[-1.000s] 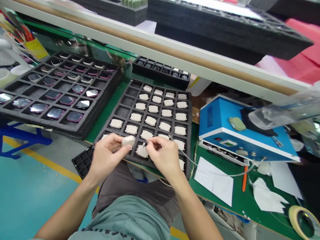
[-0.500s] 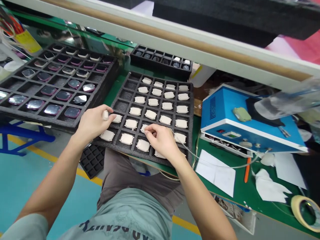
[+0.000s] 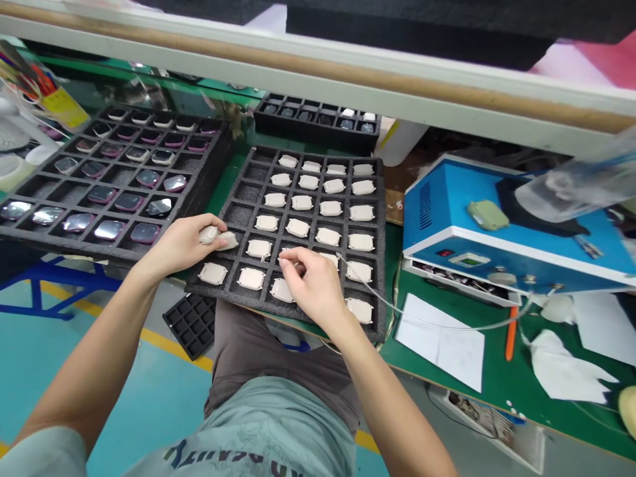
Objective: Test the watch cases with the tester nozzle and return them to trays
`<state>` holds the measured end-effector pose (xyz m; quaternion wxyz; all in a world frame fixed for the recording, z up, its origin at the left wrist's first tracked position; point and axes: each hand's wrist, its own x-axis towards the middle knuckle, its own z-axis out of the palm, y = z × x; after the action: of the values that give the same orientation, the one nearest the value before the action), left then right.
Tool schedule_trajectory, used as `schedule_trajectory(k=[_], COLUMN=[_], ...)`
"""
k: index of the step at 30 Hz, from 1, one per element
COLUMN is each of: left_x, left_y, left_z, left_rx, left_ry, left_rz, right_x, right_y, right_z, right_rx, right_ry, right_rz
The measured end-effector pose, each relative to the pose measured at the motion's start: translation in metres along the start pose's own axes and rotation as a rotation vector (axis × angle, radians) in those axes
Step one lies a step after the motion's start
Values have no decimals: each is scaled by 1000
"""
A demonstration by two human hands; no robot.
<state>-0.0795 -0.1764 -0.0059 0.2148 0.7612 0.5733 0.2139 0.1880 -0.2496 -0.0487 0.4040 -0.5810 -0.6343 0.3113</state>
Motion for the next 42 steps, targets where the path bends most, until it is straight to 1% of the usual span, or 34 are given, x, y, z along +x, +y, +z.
schedule_trajectory(k=[2,3,4,6,7,10,13,18,20,23,26,28,32,34,36,38,40,42], left_x=[-6,-10,-14,-22,-26,-33,-34,-34,-34,-32,-30,-33,-45,-45,-38,-25,-10,0], left_y=[6,10,15,23,27,33,35,40,40,36,37,43,59,59,51,35,19,8], left_z=[6,9,14,22,26,34,36,31,28,25,25,28,32,31,28,26,25,26], left_rx=[-236,-377,-516,-739,-814,-912,-886,-786,-721,-638,-566,-517,-418,-397,-365,-299,-207,-127], left_ry=[128,170,184,164,140,95,110,116,132,122,134,174,291,361,424,436,356,259], left_rz=[-61,-104,-149,-218,-236,-258,-250,-230,-238,-266,-272,-263,-233,-241,-248,-248,-263,-296], right_x=[1,1,3,6,7,9,9,10,13,19,23,24,22,18,15,11,6,0], right_y=[-10,-16,-21,-29,-32,-35,-34,-31,-30,-30,-32,-35,-40,-37,-30,-19,-9,-2], right_z=[9,14,19,28,31,35,34,34,32,27,23,23,21,15,5,-5,-12,-16], right_rx=[34,57,83,135,156,190,186,177,183,178,166,171,136,115,130,176,224,263], right_ry=[14,21,26,29,29,26,20,18,-3,-69,-110,-84,18,71,118,137,131,118], right_rz=[-31,-47,-62,-83,-90,-97,-95,-86,-85,-78,-45,-7,62,93,127,161,199,233])
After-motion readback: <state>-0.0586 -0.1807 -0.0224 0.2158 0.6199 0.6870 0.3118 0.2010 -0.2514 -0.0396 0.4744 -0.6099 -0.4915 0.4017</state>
